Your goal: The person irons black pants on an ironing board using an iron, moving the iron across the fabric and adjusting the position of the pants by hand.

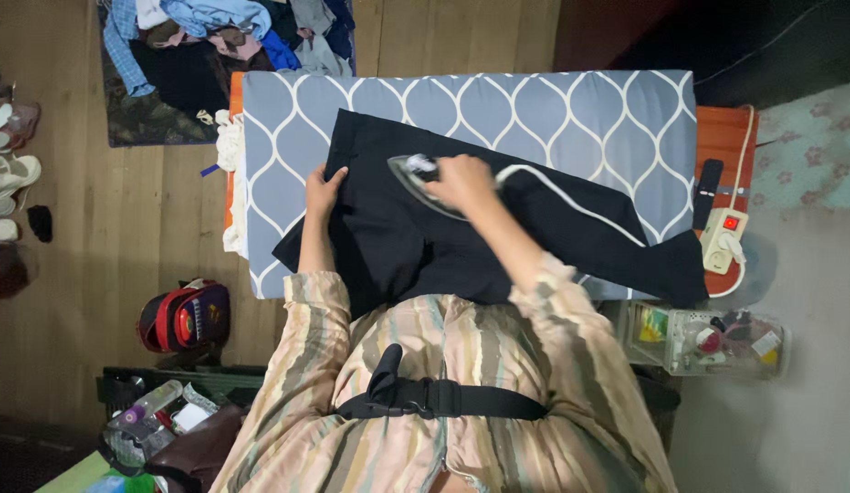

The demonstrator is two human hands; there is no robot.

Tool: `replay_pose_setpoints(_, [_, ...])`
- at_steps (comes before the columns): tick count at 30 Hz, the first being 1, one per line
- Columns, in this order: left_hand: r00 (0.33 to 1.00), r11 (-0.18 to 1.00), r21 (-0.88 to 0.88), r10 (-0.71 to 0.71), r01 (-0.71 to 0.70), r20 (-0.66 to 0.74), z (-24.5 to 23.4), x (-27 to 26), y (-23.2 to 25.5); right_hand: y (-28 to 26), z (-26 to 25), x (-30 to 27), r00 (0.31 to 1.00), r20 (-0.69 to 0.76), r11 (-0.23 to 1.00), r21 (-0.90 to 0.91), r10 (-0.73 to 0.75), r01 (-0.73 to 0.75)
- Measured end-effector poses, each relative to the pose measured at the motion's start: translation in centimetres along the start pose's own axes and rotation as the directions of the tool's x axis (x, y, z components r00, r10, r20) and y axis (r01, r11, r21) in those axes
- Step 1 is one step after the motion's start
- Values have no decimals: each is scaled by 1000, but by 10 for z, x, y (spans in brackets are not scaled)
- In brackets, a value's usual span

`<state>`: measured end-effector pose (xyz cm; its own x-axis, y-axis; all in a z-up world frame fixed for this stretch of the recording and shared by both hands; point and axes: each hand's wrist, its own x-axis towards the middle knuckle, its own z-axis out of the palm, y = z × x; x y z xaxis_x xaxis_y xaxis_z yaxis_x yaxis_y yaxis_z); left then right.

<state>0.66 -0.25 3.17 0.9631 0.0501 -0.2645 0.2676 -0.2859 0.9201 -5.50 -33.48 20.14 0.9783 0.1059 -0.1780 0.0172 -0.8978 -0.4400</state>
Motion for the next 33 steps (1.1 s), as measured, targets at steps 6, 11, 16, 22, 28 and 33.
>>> replay_pose_setpoints(6, [1000, 989, -151, -1, -4, -30, 0, -10, -2, -15, 75, 19, 979, 32, 976, -86, -200, 202])
replay_pose_setpoints(11, [1000, 975, -224, -7, 7, 2, 1, -8, -3, -13, 77, 18, 987, 21, 986, -45, -160, 161])
replay_pose_setpoints(16, [1000, 986, -164, -30, 28, -10, -2, -5, -4, -19, 72, 23, 994, -81, 998, -1, -68, 68])
replay_pose_setpoints(22, [1000, 980, -196, -26, 24, -9, 1, -5, -10, -6, 65, 17, 951, 187, 958, -100, -246, 268])
replay_pose_setpoints(28, [998, 983, -175, -64, 59, -22, 0, -6, -4, -15, 69, 17, 997, -66, 999, -22, -26, 25])
replay_pose_setpoints(33, [997, 977, -201, -80, 75, -19, 1, -8, -1, -13, 65, 20, 997, -26, 998, -22, -66, 66])
